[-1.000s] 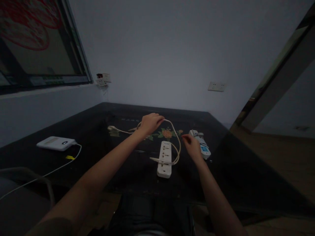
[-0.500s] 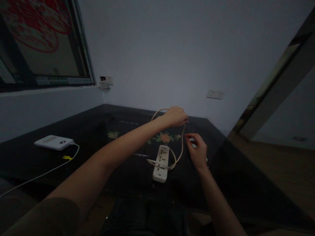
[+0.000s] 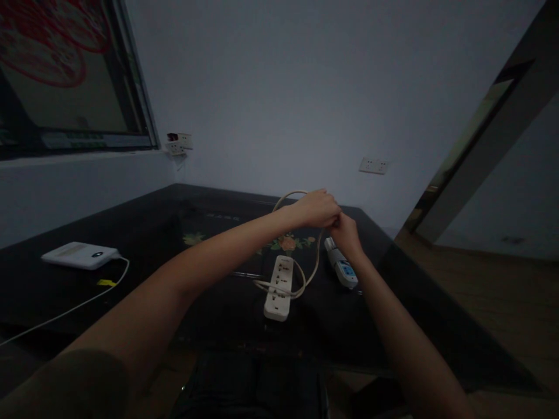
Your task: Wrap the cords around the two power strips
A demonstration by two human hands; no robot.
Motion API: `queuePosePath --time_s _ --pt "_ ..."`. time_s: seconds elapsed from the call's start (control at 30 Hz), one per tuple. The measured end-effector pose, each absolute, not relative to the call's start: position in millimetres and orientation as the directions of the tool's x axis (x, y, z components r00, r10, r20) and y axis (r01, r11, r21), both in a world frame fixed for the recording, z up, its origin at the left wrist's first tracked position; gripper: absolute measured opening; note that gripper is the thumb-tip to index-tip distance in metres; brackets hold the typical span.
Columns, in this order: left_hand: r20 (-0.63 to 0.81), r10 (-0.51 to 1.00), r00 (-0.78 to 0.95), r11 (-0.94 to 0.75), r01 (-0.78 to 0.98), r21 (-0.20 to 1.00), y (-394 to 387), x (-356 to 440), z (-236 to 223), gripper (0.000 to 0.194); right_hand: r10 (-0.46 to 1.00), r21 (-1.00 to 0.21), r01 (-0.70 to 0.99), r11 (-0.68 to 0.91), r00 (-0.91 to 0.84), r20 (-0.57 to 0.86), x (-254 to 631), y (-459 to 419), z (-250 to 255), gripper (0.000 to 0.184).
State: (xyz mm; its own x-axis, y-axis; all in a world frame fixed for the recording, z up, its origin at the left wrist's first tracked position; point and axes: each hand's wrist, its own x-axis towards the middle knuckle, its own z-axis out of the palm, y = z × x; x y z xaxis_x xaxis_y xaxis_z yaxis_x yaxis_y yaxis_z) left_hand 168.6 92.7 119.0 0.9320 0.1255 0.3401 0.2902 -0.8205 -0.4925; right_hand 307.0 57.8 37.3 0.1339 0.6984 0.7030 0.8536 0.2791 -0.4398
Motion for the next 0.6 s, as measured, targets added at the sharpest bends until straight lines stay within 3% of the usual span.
queuePosePath --time_s 0.07,0.17,0.23,0.3,0.33,0.4,0.5,0.6 --pt "0.448 0.084 0.89 -0.821 0.317 -0.475 91.8 161.2 112.5 0.022 0.721 -0.414 0.879 0.235 0.128 0.681 307.9 60.2 39.0 0.02" --pt "0.599 -0.048 0.799 -0.836 0.296 -0.462 91.3 143.2 88.8 0.024 0.729 -0.393 0.883 0.256 0.09 0.678 309.9 61.6 41.4 0.023" --pt "0.49 -0.166 0.856 -0.859 0.119 -0.498 91.4 131.6 62.4 0.026 0.744 -0.407 0.874 0.264 0.084 0.663 310.9 64.5 43.0 0.024" --pt "0.307 -0.164 0.937 -0.881 0.001 -0.472 94.1 123.6 30.8 0.026 0.77 -0.439 0.864 0.245 0.101 0.63 311.6 69.5 44.2 0.024" --pt "0.229 -0.082 0.97 -0.898 0.028 -0.438 97.1 121.3 14.8 0.026 0.782 -0.453 0.86 0.235 0.109 0.614 311.9 72.3 44.6 0.025" --pt "0.182 0.213 0.96 -0.901 0.265 -0.344 107.3 118.8 -13.9 0.027 0.799 -0.472 0.851 0.23 0.112 0.591 312.3 77.3 44.9 0.024" --pt "0.169 0.651 0.74 -0.745 0.666 -0.047 129.4 116.3 -41.6 0.041 0.812 -0.485 0.836 0.255 0.087 0.577 312.0 80.6 45.7 0.023" --pt "0.137 0.774 0.618 -0.626 0.779 0.024 150.2 110.6 -52.4 0.038 0.816 -0.448 0.854 0.264 0.05 0.575 309.9 79.2 47.6 0.026"
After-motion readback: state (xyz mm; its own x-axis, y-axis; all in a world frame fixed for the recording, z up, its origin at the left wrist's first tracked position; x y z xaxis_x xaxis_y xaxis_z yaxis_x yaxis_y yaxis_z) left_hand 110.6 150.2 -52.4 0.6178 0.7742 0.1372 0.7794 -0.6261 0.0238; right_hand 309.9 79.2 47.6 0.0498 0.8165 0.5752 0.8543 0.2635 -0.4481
